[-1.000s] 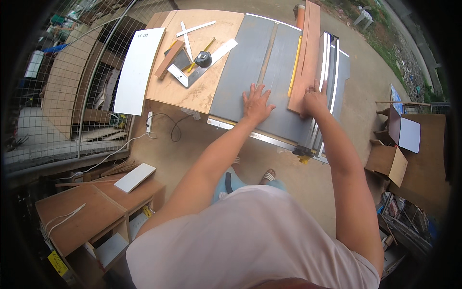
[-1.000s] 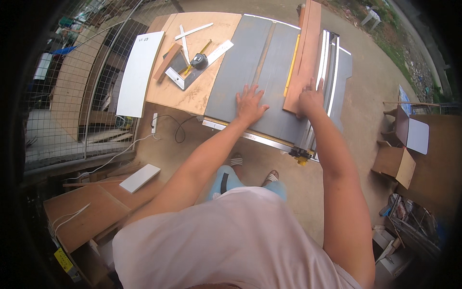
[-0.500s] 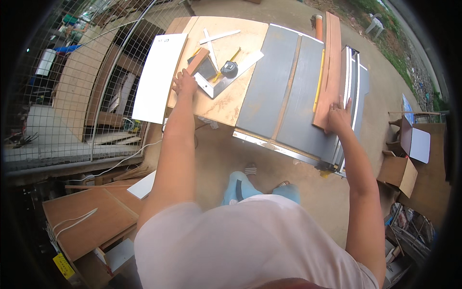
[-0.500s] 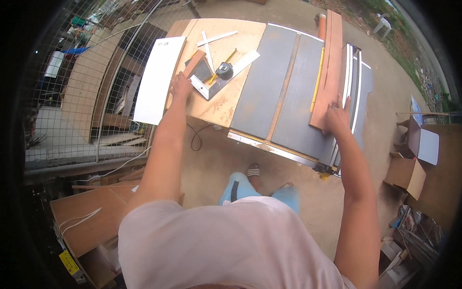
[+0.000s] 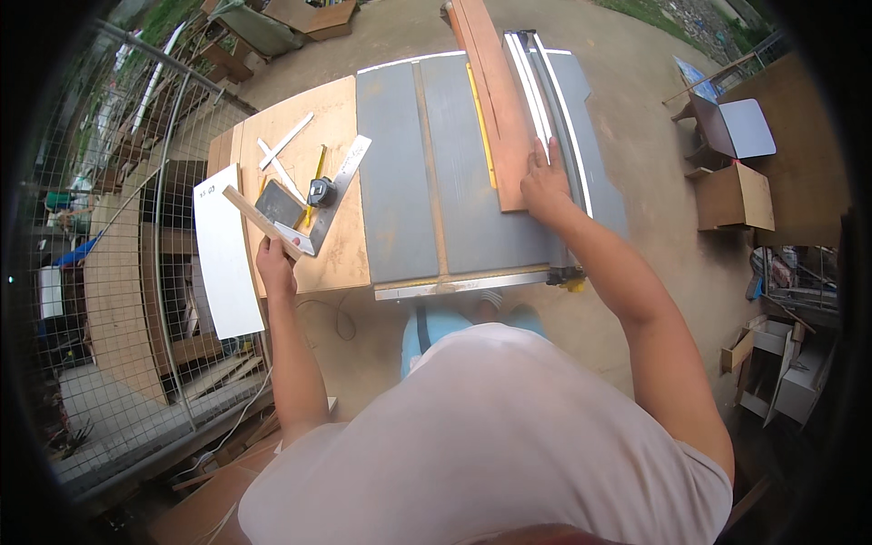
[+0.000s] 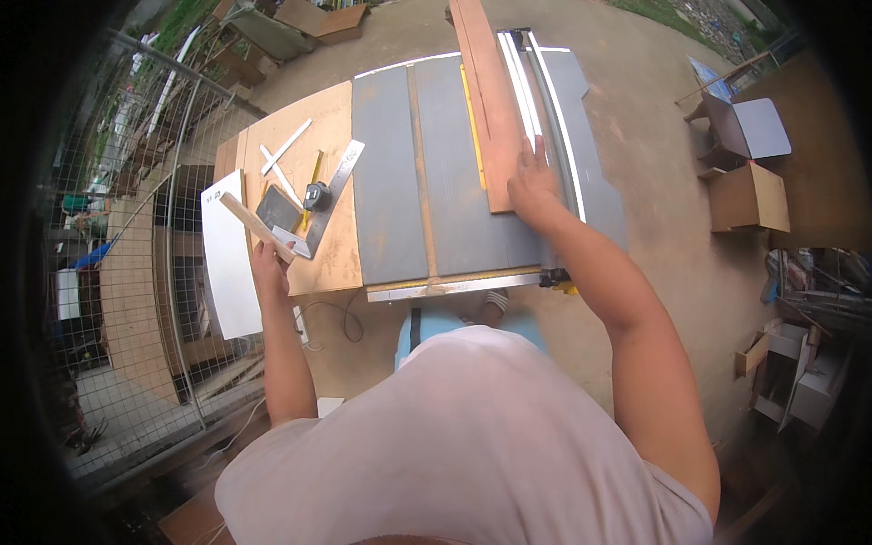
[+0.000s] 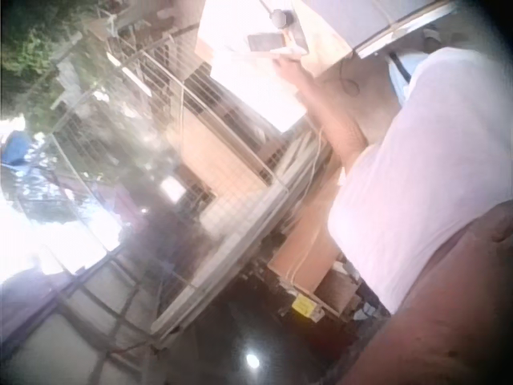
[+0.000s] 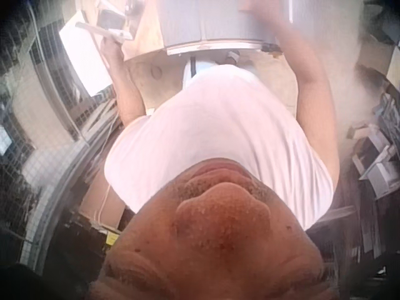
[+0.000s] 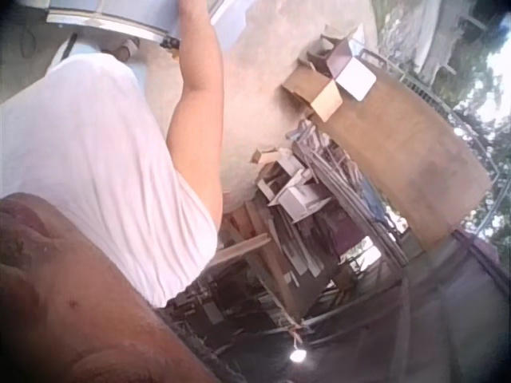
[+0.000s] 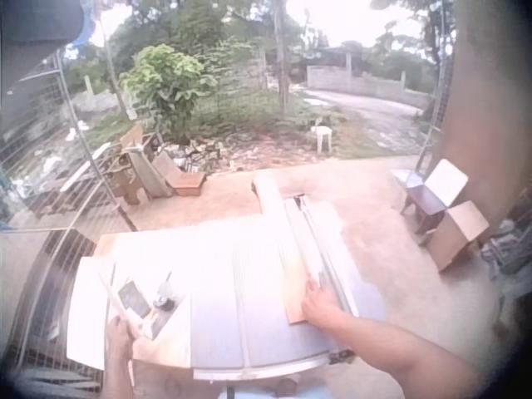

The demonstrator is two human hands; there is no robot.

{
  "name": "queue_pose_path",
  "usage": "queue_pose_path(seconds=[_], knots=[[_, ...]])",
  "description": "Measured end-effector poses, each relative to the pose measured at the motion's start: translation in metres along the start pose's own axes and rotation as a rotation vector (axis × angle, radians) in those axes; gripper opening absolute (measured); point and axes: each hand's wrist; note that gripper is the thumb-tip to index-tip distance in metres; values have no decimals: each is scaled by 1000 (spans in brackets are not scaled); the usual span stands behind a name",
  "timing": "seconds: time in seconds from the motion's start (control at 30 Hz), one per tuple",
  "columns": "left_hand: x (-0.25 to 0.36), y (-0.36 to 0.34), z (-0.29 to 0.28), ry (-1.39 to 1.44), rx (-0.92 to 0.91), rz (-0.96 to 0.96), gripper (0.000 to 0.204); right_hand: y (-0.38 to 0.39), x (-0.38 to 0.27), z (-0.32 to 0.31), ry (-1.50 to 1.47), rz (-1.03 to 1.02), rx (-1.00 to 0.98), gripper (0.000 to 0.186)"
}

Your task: The person measures and marks a wooden plank using a tape measure and a square ruler. They then position the plank on a table saw and cut it into smaller pieces. The person handles the cut pieces and continues to measure and mark another plank.

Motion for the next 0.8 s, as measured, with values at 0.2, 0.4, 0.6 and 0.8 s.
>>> queue_pose_path(seconds=[0.2, 0.4, 0.6, 0.8], knots=[[-49, 85, 174, 265, -739, -324, 40, 5, 0, 13, -74, -66, 90, 20], [-105, 79, 277, 34, -1006, -406, 41, 37, -14, 25, -410, 35, 384, 23], [-85, 88, 314, 230, -1080, -631, 37, 123, -99, 34, -1177, 163, 381, 56], [-84, 110, 322, 82, -1091, -637, 25, 140, -101, 29, -1343, 431, 313, 57]])
Point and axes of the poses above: each hand's wrist, its own y-axis away from the middle knuckle, its own z-axis out of the palm, x = y × z, and after that the axes turned 13 degrees about -x, right-handed
